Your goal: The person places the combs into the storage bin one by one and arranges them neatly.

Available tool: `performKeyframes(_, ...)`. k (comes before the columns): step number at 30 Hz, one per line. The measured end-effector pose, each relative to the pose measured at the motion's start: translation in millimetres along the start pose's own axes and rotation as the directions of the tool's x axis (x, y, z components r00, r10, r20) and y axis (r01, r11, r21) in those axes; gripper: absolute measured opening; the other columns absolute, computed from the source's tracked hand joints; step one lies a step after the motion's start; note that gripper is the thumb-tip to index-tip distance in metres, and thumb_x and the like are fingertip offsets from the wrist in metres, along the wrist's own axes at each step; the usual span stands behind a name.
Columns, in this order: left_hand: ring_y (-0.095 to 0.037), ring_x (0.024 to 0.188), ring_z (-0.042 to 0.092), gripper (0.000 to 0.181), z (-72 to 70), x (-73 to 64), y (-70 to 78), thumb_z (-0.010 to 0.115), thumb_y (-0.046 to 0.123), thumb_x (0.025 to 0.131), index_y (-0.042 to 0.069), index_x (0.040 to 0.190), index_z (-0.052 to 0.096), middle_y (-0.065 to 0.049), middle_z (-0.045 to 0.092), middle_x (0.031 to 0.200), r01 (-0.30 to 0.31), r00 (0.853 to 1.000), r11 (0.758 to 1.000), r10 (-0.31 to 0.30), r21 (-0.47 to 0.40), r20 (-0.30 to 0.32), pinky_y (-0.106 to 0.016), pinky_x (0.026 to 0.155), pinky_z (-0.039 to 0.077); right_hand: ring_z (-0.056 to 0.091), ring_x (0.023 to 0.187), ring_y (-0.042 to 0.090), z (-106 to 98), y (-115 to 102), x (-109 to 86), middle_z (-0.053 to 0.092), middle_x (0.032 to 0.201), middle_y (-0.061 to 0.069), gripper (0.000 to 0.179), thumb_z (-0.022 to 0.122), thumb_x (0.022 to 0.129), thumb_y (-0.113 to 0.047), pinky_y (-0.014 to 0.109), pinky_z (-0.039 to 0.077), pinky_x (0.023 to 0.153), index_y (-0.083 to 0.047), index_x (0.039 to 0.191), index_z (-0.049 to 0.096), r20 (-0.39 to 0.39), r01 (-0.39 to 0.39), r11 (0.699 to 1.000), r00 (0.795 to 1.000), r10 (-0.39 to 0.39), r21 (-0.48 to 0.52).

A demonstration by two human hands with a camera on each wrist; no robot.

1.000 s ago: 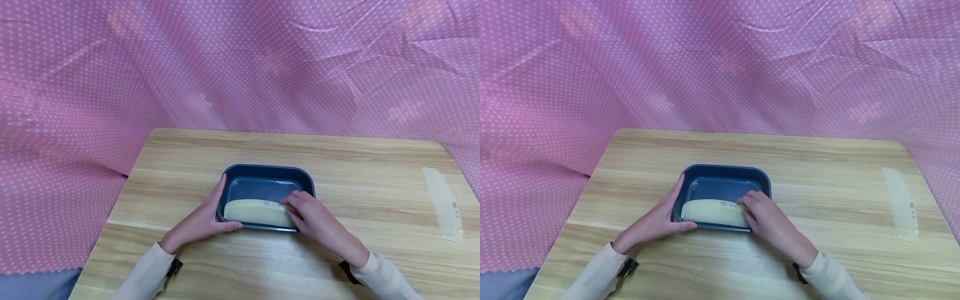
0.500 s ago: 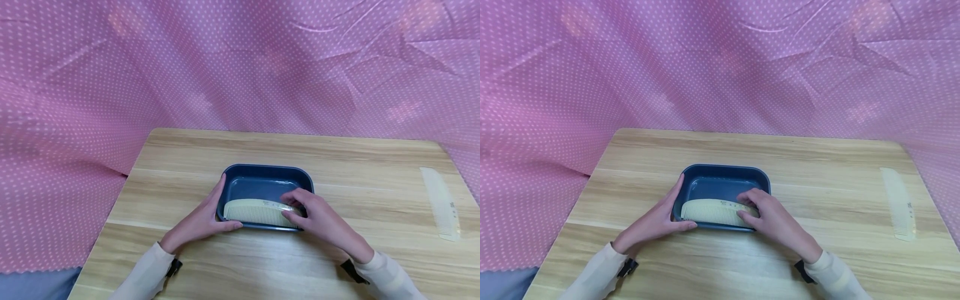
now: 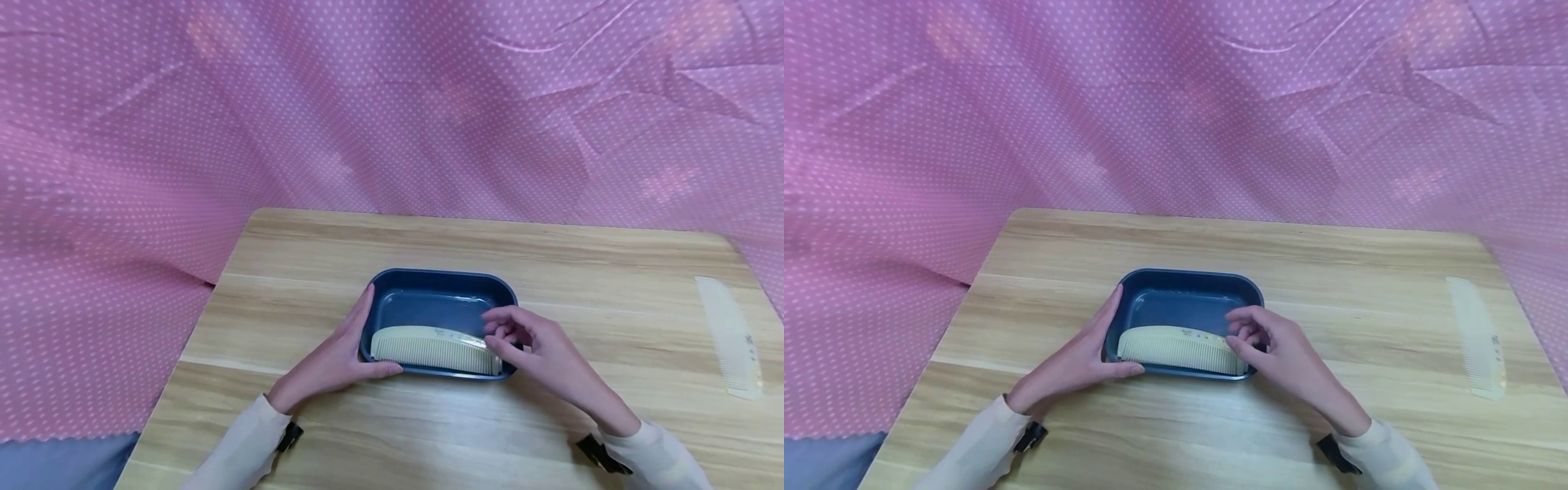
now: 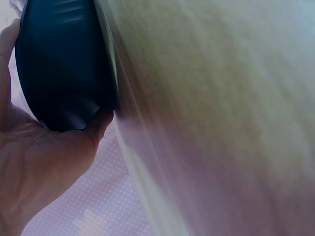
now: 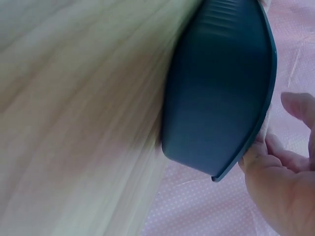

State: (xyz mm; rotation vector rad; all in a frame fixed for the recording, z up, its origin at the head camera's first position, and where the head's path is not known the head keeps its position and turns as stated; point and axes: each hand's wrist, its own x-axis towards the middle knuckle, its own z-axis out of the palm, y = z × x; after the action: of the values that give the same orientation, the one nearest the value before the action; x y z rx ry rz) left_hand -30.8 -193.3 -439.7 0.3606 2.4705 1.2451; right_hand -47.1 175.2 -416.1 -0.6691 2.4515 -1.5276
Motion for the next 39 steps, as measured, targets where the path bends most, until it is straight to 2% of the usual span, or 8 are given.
performKeyframes(8, -0.015, 0.164, 0.005, 0.136, 0.0, 0.3, 0.6, 0.089, 0.060, 0.088, 0.038, 0.173, -0.016, 0.014, -0.009, 0.180, 0.006, 1.000, 1.000, -0.006, -0.001, 0.004, -0.055, 0.128, 0.022, 0.069, 0.088, 0.018, -11, 1, -10.5, 0.072, 0.103, 0.012, 0.020, 0.069, 0.109, -0.009, 0.023, 0.058, 0.073, -0.001, 0.128, 0.073, -0.116, -0.063, 0.997, 0.991, 0.066, 0.035)
performKeyframes(11, -0.015, 0.165, 0.005, 0.136, -0.3, 0.3, 0.3, 0.088, 0.061, 0.088, 0.039, 0.172, -0.016, 0.014, -0.009, 0.180, 0.008, 1.000, 1.000, -0.008, 0.005, 0.004, -0.055, 0.128, 0.023, 0.072, 0.091, 0.019, -16, 4, -14.0, 0.073, 0.107, 0.017, 0.022, 0.066, 0.110, -0.005, 0.025, 0.061, 0.076, 0.003, 0.130, 0.071, -0.131, -0.065, 0.995, 0.988, 0.076, 0.082)
performKeyframes(16, -0.015, 0.165, 0.006, 0.136, 0.3, -0.4, -0.3, 0.088, 0.062, 0.087, 0.038, 0.173, -0.016, 0.014, -0.009, 0.180, 0.002, 1.000, 1.000, -0.002, 0.014, -0.001, -0.054, 0.128, 0.023, 0.073, 0.099, 0.018, -27, 11, -20.2, 0.075, 0.114, 0.020, 0.024, 0.063, 0.110, -0.001, 0.022, 0.060, 0.085, 0.004, 0.132, 0.070, -0.184, -0.060, 0.996, 0.980, 0.073, 0.073)
performKeyframes(22, -0.013, 0.164, 0.005, 0.138, 1.3, -1.9, -0.8, 0.089, 0.061, 0.087, 0.033, 0.174, -0.015, 0.012, -0.009, 0.180, -0.009, 1.000, 1.000, 0.009, 0.023, -0.006, -0.051, 0.129, 0.022, 0.074, 0.105, 0.012, -44, 18, -32.5, 0.077, 0.120, 0.008, 0.029, 0.065, 0.111, -0.007, 0.016, 0.056, 0.092, 0.005, 0.138, 0.067, -0.241, -0.126, 0.990, 0.961, 0.137, 0.060)
performKeyframes(27, -0.013, 0.164, 0.005, 0.137, 2.0, -0.9, -1.0, 0.089, 0.060, 0.088, 0.033, 0.174, -0.015, 0.013, -0.009, 0.180, -0.011, 1.000, 1.000, 0.011, 0.026, -0.004, -0.051, 0.129, 0.021, 0.071, 0.107, 0.007, -59, 22, -42.2, 0.076, 0.122, -0.002, 0.031, 0.064, 0.112, -0.009, 0.013, 0.053, 0.093, 0.002, 0.140, 0.066, -0.295, -0.157, 0.987, 0.941, 0.164, 0.046)
performKeyframes(31, -0.013, 0.164, 0.005, 0.136, 1.3, -0.3, -0.2, 0.088, 0.060, 0.088, 0.034, 0.173, -0.015, 0.013, -0.009, 0.180, -0.014, 1.000, 1.000, 0.014, 0.026, -0.004, -0.051, 0.129, 0.021, 0.071, 0.102, 0.007, -72, 25, -47.0, 0.076, 0.118, -0.004, 0.029, 0.064, 0.111, -0.007, 0.014, 0.056, 0.086, 0.000, 0.140, 0.067, -0.372, -0.158, 0.980, 0.908, 0.191, 0.120)
performKeyframes(37, -0.014, 0.164, 0.005, 0.136, 0.0, 0.0, 0.9, 0.087, 0.063, 0.088, 0.033, 0.174, -0.014, 0.013, -0.009, 0.180, -0.009, 1.000, 1.000, 0.010, 0.021, -0.002, -0.052, 0.129, 0.021, 0.071, 0.094, 0.008, -90, 36, -54.1, 0.077, 0.111, -0.001, 0.026, 0.064, 0.109, 0.002, 0.014, 0.055, 0.077, 0.004, 0.134, 0.069, -0.518, -0.049, 0.943, 0.826, 0.224, 0.330)
performKeyframes(39, -0.014, 0.164, 0.005, 0.136, 0.1, 0.4, 0.7, 0.087, 0.063, 0.088, 0.033, 0.174, -0.014, 0.013, -0.009, 0.180, -0.011, 1.000, 1.000, 0.011, 0.020, 0.000, -0.052, 0.129, 0.021, 0.071, 0.094, 0.008, -96, 40, -58.0, 0.077, 0.111, 0.000, 0.026, 0.064, 0.108, 0.004, 0.014, 0.055, 0.077, 0.004, 0.133, 0.070, -0.540, -0.023, 0.925, 0.806, 0.241, 0.378)
